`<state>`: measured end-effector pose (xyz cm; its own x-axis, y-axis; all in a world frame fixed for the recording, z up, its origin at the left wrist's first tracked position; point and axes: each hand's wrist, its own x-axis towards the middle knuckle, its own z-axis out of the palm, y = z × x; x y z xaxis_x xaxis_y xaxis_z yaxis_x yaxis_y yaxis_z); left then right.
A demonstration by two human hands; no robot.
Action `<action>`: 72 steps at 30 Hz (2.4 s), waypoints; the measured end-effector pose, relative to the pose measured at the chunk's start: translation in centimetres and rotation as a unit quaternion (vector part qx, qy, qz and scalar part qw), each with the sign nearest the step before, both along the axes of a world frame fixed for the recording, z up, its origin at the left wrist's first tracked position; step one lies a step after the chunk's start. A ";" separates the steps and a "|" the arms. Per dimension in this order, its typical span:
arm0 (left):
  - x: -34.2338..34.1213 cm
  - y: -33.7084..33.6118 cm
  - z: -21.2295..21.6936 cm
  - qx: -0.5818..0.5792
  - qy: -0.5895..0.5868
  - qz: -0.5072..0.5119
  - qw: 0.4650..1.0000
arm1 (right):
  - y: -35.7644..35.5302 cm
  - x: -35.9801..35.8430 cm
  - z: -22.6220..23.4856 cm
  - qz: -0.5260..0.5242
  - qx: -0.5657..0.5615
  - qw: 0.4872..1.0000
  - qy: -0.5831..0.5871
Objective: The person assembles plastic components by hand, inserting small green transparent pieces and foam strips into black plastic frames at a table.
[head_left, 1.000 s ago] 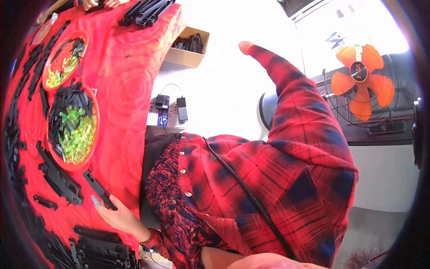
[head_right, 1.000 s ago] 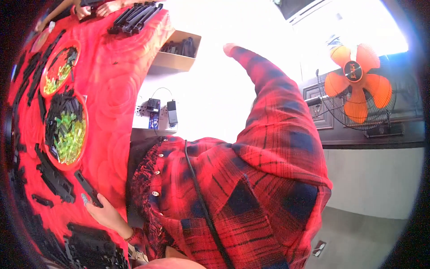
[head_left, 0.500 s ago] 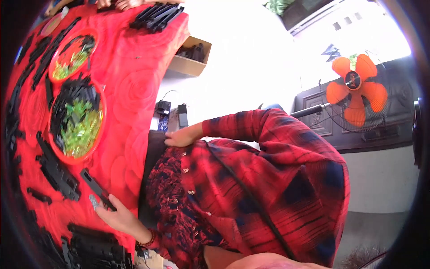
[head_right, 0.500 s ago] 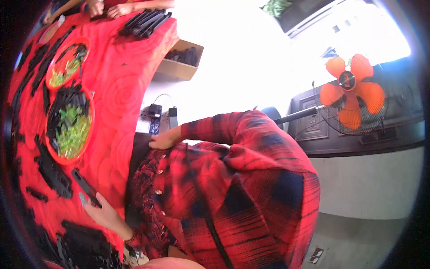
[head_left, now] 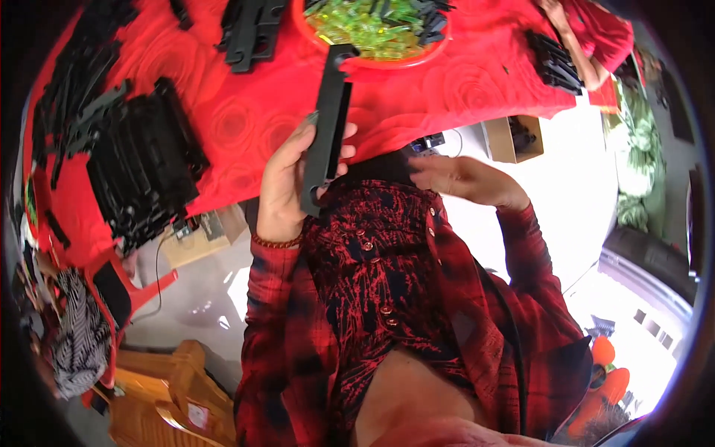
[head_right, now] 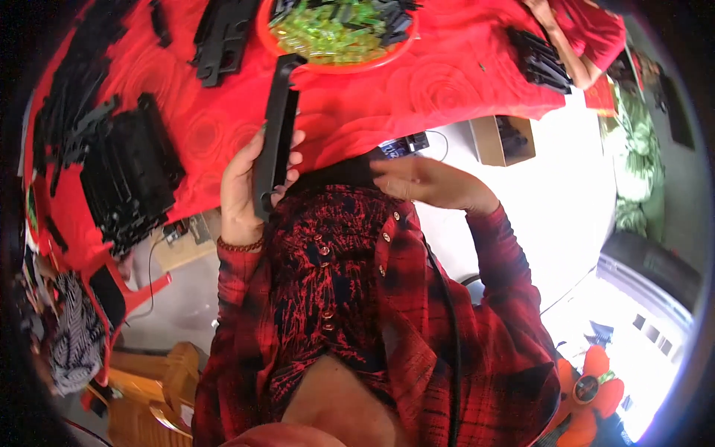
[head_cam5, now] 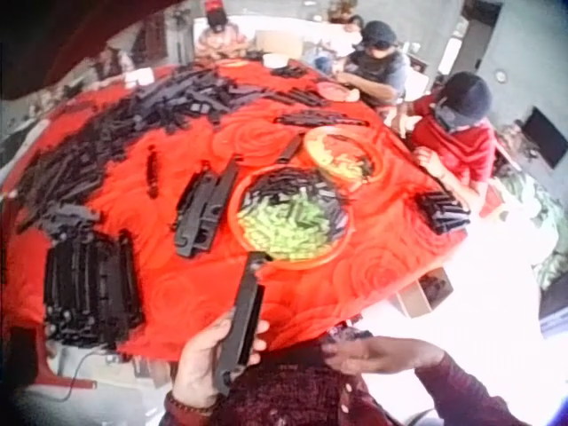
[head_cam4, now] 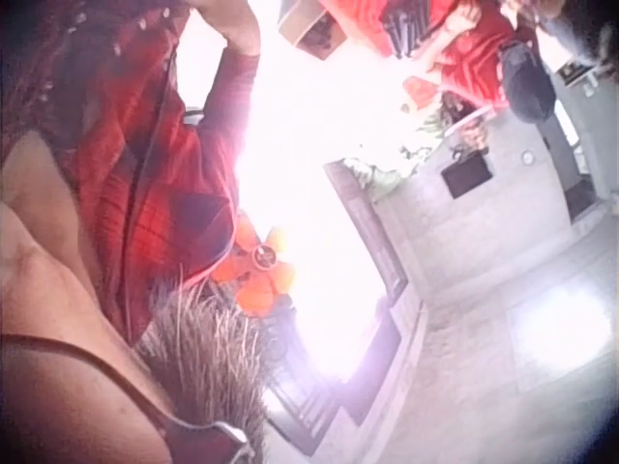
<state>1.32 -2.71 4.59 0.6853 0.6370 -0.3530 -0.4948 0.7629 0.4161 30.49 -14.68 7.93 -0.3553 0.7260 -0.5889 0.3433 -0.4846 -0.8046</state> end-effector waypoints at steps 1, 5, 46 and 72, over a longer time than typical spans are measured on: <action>0.1 0.0 -0.2 -0.036 -0.048 -0.023 0.998 | 0.5 -0.6 0.2 -0.072 0.017 0.995 0.065; 0.4 -0.3 -0.1 -0.014 0.010 -0.003 1.000 | 3.9 -4.0 0.1 -0.158 0.089 0.980 0.078; 0.9 1.2 -4.6 -0.038 -0.087 0.096 0.991 | 17.8 -2.6 -4.3 -0.100 0.636 0.702 -0.306; 1.5 0.7 -3.8 0.027 -0.020 0.099 0.995 | 14.3 -11.7 0.2 -0.188 0.318 0.924 0.097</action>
